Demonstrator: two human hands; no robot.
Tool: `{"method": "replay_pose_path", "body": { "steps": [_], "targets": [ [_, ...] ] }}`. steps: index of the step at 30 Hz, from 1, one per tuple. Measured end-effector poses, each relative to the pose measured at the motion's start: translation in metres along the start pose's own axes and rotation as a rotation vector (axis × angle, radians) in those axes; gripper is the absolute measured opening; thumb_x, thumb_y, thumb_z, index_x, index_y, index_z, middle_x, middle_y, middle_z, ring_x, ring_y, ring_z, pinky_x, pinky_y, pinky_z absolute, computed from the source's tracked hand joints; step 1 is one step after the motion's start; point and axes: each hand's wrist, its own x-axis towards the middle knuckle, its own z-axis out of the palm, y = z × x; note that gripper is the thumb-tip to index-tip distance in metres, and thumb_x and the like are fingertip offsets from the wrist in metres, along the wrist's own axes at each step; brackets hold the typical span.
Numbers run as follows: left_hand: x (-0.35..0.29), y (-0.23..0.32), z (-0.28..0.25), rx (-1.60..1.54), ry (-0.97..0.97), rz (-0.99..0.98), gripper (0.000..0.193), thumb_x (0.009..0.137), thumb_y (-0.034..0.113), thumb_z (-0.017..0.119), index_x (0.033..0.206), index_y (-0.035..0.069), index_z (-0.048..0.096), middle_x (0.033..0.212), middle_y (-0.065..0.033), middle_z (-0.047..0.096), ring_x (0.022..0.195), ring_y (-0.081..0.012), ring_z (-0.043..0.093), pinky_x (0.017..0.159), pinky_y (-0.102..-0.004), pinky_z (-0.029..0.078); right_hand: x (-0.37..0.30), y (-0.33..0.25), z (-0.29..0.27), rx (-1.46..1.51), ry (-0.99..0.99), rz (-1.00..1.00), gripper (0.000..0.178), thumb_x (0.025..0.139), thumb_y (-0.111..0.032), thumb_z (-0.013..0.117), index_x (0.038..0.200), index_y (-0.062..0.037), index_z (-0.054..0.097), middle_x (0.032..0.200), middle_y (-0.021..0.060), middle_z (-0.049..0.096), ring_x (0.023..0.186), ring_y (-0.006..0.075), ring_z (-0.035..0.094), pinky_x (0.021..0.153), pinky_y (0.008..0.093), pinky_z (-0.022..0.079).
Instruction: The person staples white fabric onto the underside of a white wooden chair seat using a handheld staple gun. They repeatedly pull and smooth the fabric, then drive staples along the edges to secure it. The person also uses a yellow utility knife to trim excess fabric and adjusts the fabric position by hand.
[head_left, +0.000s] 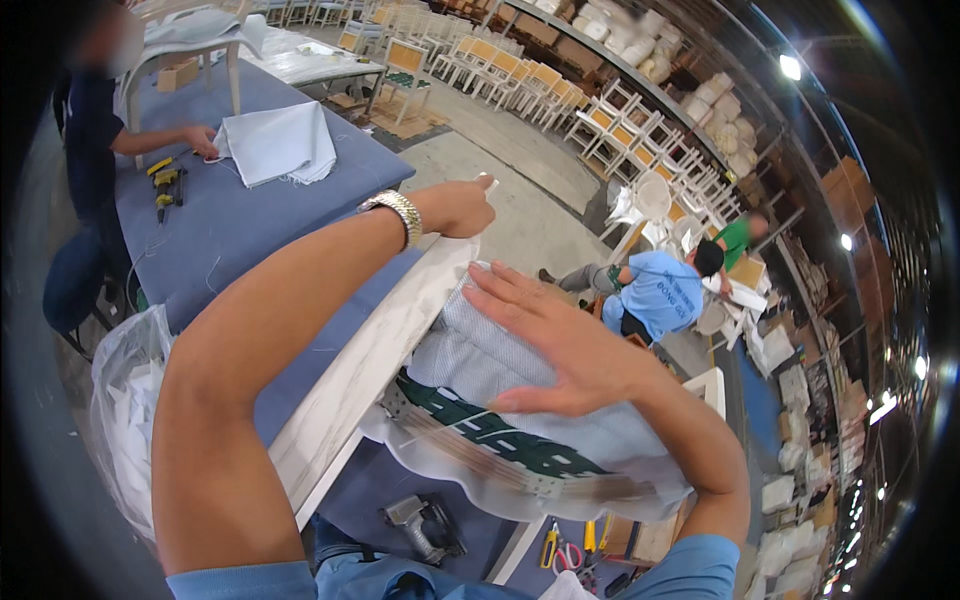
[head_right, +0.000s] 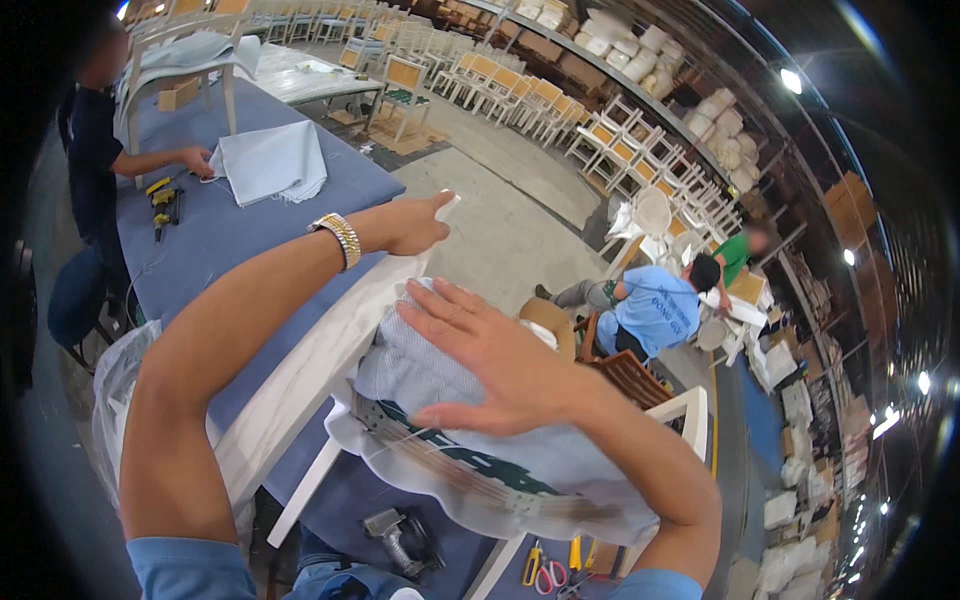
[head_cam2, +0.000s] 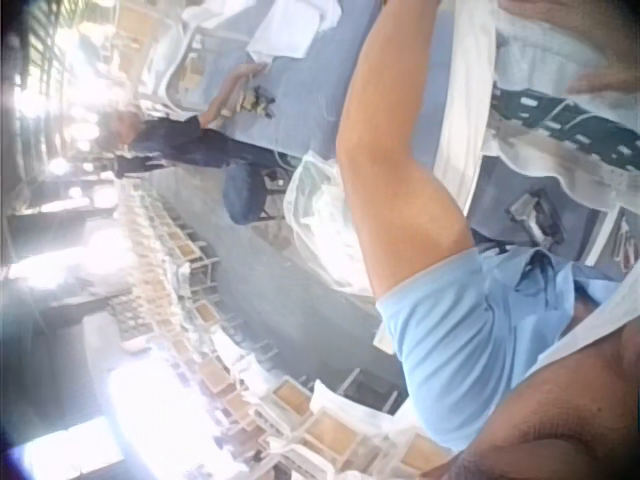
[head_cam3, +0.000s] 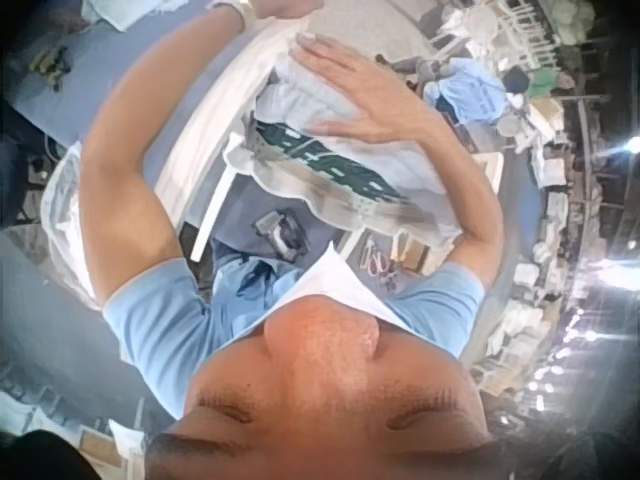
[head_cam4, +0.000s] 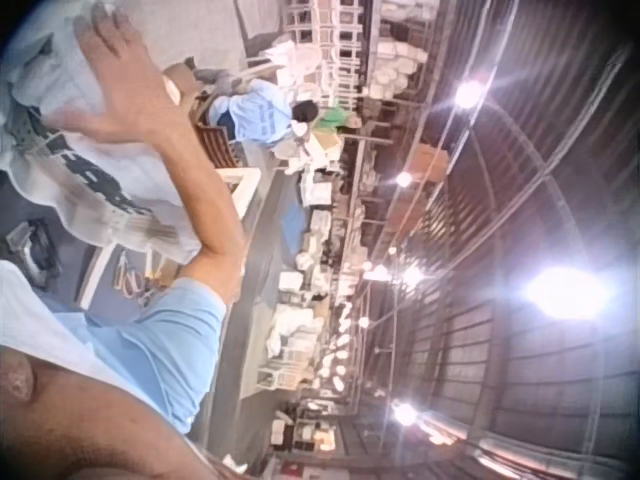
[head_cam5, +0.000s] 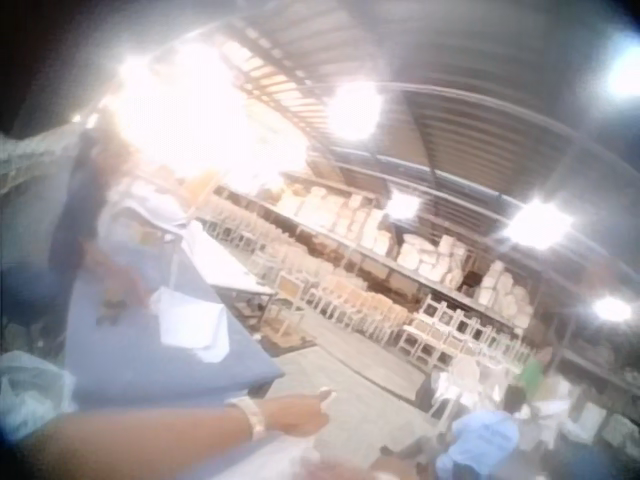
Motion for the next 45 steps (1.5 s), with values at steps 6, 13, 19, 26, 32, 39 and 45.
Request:
{"method": "replay_pose_path", "body": {
  "steps": [6, 13, 19, 26, 32, 39, 45],
  "targets": [
    [0.009, -0.025, 0.014, -0.094, 0.116, 0.116, 0.069, 0.101, 0.032, 0.054, 0.155, -0.002, 0.029, 0.147, -0.0312, 0.047, 0.131, -0.0375, 0.055, 0.110, -0.0378, 0.039, -0.050, 0.004, -0.001, 0.050, -0.025, 0.307, 0.095, 0.091, -0.054, 0.065, 0.158, -0.0010, 0.023, 0.161, 0.0244, 0.028, 0.143, 0.0417, 0.038, 0.119, 0.0447, 0.031],
    [0.002, -0.037, 0.006, -0.371, 0.119, 0.017, 0.067, 0.100, 0.033, 0.056, 0.156, 0.004, 0.033, 0.151, -0.0238, 0.048, 0.138, -0.0295, 0.048, 0.115, -0.0332, 0.033, -0.259, -0.078, -0.012, -0.138, 0.093, 0.938, 0.072, 0.095, -0.052, 0.062, 0.149, -0.0071, 0.046, 0.144, 0.0249, 0.053, 0.129, 0.0397, 0.053, 0.109, 0.0455, 0.042],
    [-0.007, -0.012, 0.004, -0.321, 0.139, 0.018, 0.064, 0.102, 0.037, 0.054, 0.156, 0.008, 0.037, 0.156, -0.0177, 0.043, 0.144, -0.0276, 0.041, 0.117, -0.0368, 0.030, -0.452, -0.263, 0.018, -0.153, 0.582, 1.546, 0.051, 0.100, -0.034, 0.060, 0.136, 0.0031, 0.056, 0.122, 0.0173, 0.068, 0.110, 0.0274, 0.065, 0.095, 0.0373, 0.049],
    [0.001, -0.030, -0.003, -0.085, 0.144, 0.034, 0.057, 0.102, 0.035, 0.051, 0.151, 0.007, 0.044, 0.154, -0.0215, 0.045, 0.143, -0.0344, 0.042, 0.117, -0.0398, 0.032, -0.469, -0.388, 0.316, 0.086, 0.977, 2.021, 0.034, 0.103, -0.033, 0.056, 0.110, -0.0019, 0.069, 0.093, 0.0103, 0.069, 0.084, 0.0182, 0.063, 0.076, 0.0341, 0.051],
    [0.010, 0.005, -0.022, 0.308, 0.178, 0.176, 0.053, 0.100, 0.034, 0.060, 0.138, -0.001, 0.055, 0.139, -0.0255, 0.056, 0.132, -0.0381, 0.052, 0.111, -0.0432, 0.040, -0.221, -0.240, 0.497, 0.696, 0.780, 1.370, 0.043, 0.084, -0.025, 0.076, 0.121, -0.0053, 0.068, 0.119, 0.0181, 0.064, 0.112, 0.0353, 0.063, 0.099, 0.0424, 0.050],
    [-0.021, 0.213, -0.021, 0.186, -0.079, 0.562, 0.061, 0.100, 0.046, 0.059, 0.143, 0.003, 0.052, 0.148, -0.0227, 0.051, 0.139, -0.0357, 0.047, 0.113, -0.0409, 0.037, -0.142, -0.176, 0.481, 0.320, 0.306, 1.108, 0.057, 0.080, -0.024, 0.075, 0.128, -0.0007, 0.055, 0.118, 0.0200, 0.062, 0.104, 0.0367, 0.066, 0.088, 0.0511, 0.054],
    [-0.007, 0.310, -0.038, 0.033, -0.211, 0.643, 0.064, 0.104, 0.054, 0.045, 0.150, 0.008, 0.047, 0.150, -0.0166, 0.051, 0.138, -0.0286, 0.049, 0.116, -0.0381, 0.035, -0.137, -0.186, 0.525, 0.452, 0.384, 1.116, 0.063, 0.076, -0.024, 0.077, 0.128, 0.0018, 0.053, 0.123, 0.0225, 0.056, 0.096, 0.0424, 0.068, 0.078, 0.0509, 0.058]
  ]
}}
